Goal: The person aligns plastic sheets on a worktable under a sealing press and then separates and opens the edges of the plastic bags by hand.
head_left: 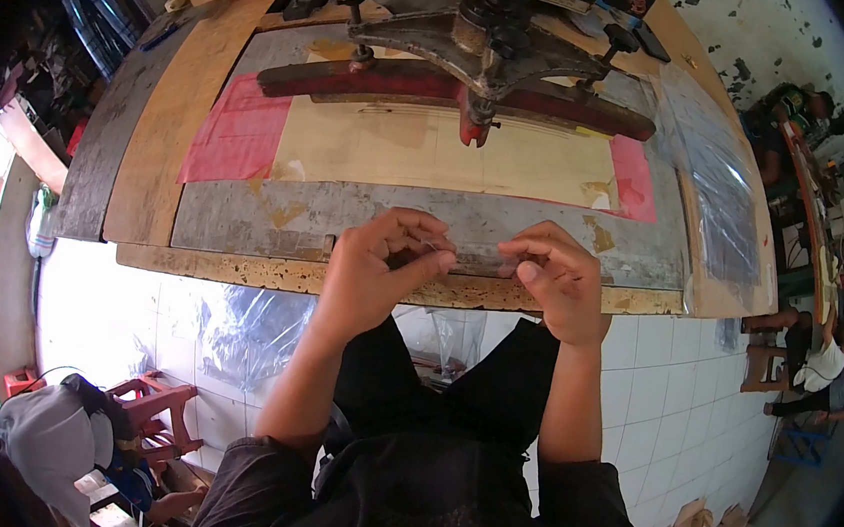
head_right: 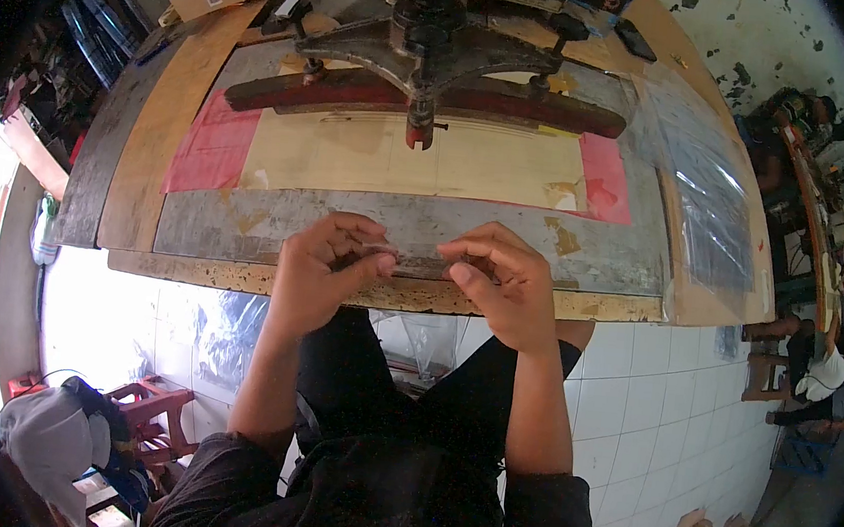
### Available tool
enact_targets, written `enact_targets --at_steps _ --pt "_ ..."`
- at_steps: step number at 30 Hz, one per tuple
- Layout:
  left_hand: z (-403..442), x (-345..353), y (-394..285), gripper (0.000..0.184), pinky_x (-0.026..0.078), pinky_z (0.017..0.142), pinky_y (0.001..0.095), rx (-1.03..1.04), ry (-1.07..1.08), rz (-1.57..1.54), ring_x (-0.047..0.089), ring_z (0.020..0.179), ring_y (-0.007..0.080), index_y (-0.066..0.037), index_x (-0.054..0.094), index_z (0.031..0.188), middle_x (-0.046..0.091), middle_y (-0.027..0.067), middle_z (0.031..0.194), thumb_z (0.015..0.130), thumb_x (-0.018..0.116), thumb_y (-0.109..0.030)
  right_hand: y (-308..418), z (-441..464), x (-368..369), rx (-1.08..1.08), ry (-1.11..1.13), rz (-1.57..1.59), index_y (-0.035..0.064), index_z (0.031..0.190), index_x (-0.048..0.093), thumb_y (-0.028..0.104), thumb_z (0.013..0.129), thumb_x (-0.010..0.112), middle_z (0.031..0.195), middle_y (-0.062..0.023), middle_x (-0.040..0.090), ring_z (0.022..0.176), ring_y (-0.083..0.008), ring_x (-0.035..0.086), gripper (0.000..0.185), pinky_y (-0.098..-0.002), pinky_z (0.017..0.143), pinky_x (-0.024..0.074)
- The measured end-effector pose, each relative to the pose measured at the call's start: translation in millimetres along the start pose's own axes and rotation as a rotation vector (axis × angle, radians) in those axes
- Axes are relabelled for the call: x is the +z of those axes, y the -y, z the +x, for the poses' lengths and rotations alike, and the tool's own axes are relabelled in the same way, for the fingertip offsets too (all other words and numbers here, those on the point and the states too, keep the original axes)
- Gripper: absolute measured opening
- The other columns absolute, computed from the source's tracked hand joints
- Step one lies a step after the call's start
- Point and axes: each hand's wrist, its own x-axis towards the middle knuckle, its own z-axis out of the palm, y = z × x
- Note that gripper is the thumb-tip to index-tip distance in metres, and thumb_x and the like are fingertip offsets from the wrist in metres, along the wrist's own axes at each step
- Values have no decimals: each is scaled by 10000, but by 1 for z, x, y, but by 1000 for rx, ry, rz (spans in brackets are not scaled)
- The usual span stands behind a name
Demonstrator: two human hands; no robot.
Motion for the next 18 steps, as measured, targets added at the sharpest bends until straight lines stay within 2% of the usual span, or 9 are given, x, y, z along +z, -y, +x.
enact_targets --at_steps 2,5,6,9,13,18 --pt "2 1 4 371 592 822 282 67 -27 -54 746 911 158 84 610 1282 771 140 999 947 763 50 -5 0 -2 23 -20 -67 -47 1127 755 8 973 742 1051 -79 707 916 -113 685 165 -251 817 573" --pt "4 1 -3 412 590 823 279 38 -34 -35 751 910 171 78 584 1324 772 147 995 951 758 49 -3 -1 0 101 -69 -102 -26 1194 732 6 956 775 1052 -67 719 894 -100 698 244 -236 804 564" --pt "4 1 -5 412 590 823 279 36 -35 -36 751 910 171 78 584 1324 772 147 995 951 758 49 -1 -1 1 154 -99 -70 -14 1232 718 3 951 785 1051 -61 724 882 -95 704 290 -230 793 561" --pt "5 1 -8 425 589 815 270 -25 -45 -41 759 914 176 79 575 1340 772 155 997 956 754 46 -5 0 1 112 -104 -78 -9 1274 693 3 964 773 1038 -59 731 882 -96 711 321 -232 771 560" --pt "6 1 -7 439 584 794 255 -37 -44 -75 762 886 165 81 572 1353 774 148 1000 958 757 37 -5 0 -1 119 -77 -96 -17 1270 689 11 970 768 1037 -67 730 883 -99 712 311 -235 758 562" --pt "5 0 -8 444 588 807 257 -39 -29 -109 760 897 166 78 572 1358 774 148 1007 959 760 31 0 3 3 219 -56 -137 5 1281 691 48 990 755 958 -55 745 818 -91 709 300 -226 712 538"
